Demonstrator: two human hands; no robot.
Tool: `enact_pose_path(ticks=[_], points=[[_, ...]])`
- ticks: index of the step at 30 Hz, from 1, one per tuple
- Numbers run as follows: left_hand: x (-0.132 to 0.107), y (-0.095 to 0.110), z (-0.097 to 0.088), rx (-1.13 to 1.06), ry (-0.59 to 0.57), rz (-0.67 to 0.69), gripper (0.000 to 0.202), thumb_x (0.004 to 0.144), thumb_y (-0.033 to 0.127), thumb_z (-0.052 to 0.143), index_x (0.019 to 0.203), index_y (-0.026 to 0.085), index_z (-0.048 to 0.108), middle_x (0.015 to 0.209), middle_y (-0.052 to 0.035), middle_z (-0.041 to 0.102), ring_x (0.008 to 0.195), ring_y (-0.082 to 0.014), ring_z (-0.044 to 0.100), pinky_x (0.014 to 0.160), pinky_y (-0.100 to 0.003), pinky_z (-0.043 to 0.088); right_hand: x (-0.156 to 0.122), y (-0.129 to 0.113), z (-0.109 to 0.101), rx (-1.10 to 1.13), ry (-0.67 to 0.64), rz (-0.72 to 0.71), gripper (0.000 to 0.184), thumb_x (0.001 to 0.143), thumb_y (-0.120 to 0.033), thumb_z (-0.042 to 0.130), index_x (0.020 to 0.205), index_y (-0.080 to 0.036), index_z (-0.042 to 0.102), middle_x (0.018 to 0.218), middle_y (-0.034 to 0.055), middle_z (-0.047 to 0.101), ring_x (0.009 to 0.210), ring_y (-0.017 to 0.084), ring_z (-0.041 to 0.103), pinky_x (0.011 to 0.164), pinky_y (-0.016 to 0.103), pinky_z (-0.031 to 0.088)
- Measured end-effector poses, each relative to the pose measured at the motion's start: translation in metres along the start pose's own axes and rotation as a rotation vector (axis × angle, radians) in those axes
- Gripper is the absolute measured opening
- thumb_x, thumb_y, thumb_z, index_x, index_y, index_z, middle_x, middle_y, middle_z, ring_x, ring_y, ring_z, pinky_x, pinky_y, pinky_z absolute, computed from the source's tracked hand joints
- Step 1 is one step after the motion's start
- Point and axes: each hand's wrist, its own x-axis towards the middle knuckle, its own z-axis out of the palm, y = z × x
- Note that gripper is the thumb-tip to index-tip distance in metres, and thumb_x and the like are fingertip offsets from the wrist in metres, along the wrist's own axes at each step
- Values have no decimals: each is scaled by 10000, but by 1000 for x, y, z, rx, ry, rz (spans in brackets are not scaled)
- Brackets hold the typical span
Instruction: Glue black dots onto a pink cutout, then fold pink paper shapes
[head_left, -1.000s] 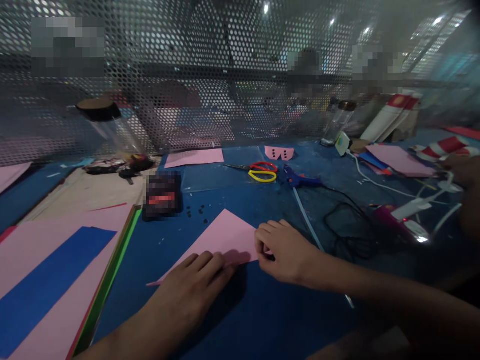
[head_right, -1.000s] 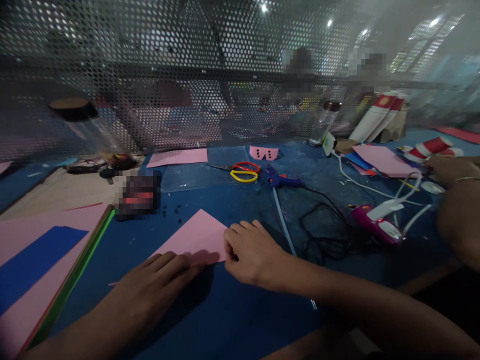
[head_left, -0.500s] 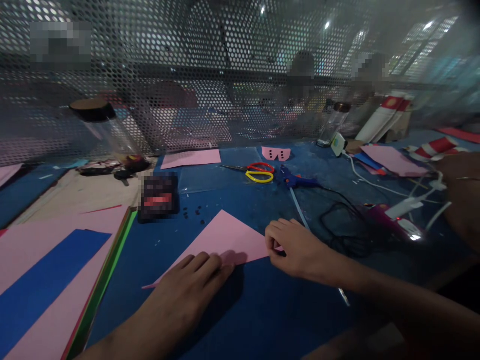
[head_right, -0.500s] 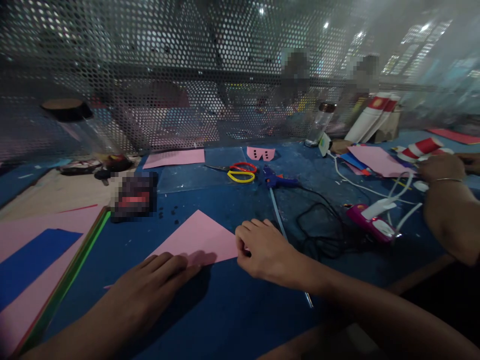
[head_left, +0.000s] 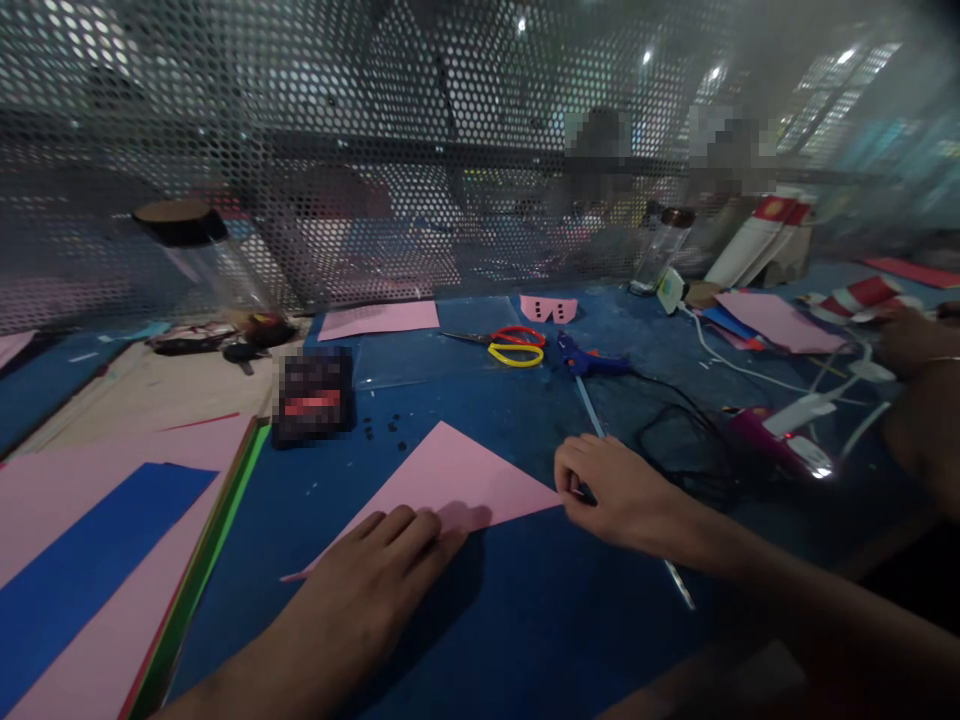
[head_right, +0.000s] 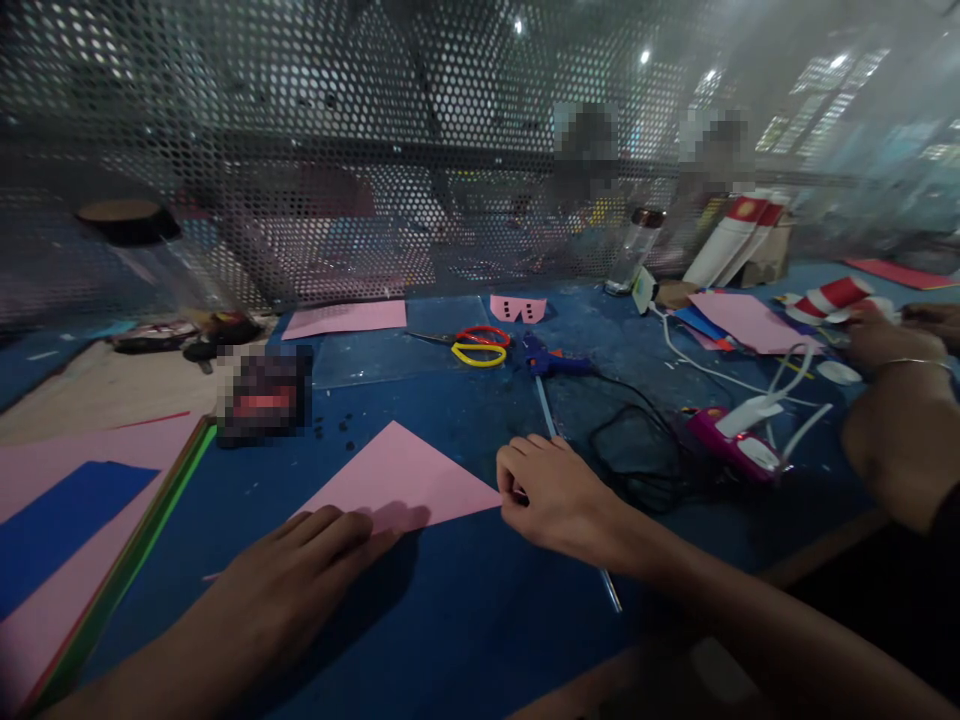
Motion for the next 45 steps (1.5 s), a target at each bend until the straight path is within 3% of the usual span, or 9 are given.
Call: enact_pose_path(ticks=[8, 14, 20, 25, 36, 41, 45], points=[[-2, -2, 7, 1, 87, 15, 487, 950, 53, 448, 1408, 209, 505, 1111, -93, 641, 936, -255, 578, 830, -400, 463, -5, 10, -9, -49, -3, 0, 84, 811, -127, 573, 791, -208, 565, 824, -13, 612, 776, 171, 528, 734, 336, 296], [2, -2, 2, -3, 124, 31, 407, 935, 69, 448, 1292, 203, 590, 1023, -77, 664, 858, -243, 589, 770, -378, 473, 6, -18, -20, 15, 59, -96, 88, 840, -111, 594, 832, -197, 580, 893, 7, 623, 839, 174, 544, 765, 320, 345], [6, -2, 1, -50, 174, 27, 361, 890, 41, 458, 1161, 195, 641, 965, -70, 668, 819, -243, 591, 736, -376, 488, 28, -40, 4, 163, -27, -344, 48, 900, -164, 623, 930, -202, 624, 932, 1, 663, 850, 151, 571, 756, 277, 377], [8, -4, 6, -58, 224, 30, 317, 921, 62, 450, 1134, 205, 637, 942, -65, 657, 805, -241, 588, 697, -367, 470, 37, -37, 19, 206, -67, -295, 42, 892, -169, 640, 908, -206, 630, 880, -20, 658, 805, 134, 573, 702, 255, 376], [13, -7, 3, -114, 382, 94, 230, 982, 101, 445, 1016, 195, 653, 838, -39, 650, 730, -207, 588, 655, -331, 455, 35, -39, 19, 188, -50, -303, 63, 893, -163, 657, 901, -205, 610, 893, -22, 656, 812, 134, 553, 725, 260, 378], [16, -3, 1, -279, 292, -87, 152, 979, 152, 521, 967, 206, 663, 885, -34, 652, 817, -196, 606, 714, -317, 451, 35, -40, 19, 187, -37, -320, 67, 888, -147, 635, 894, -204, 601, 902, -15, 661, 821, 143, 555, 730, 269, 370], [22, -3, 6, -420, 288, -227, 136, 967, 152, 533, 919, 209, 646, 837, -8, 621, 779, -164, 589, 715, -296, 427, 34, -40, 19, 188, -36, -321, 68, 885, -143, 621, 886, -203, 589, 878, -20, 645, 793, 138, 537, 720, 268, 359]])
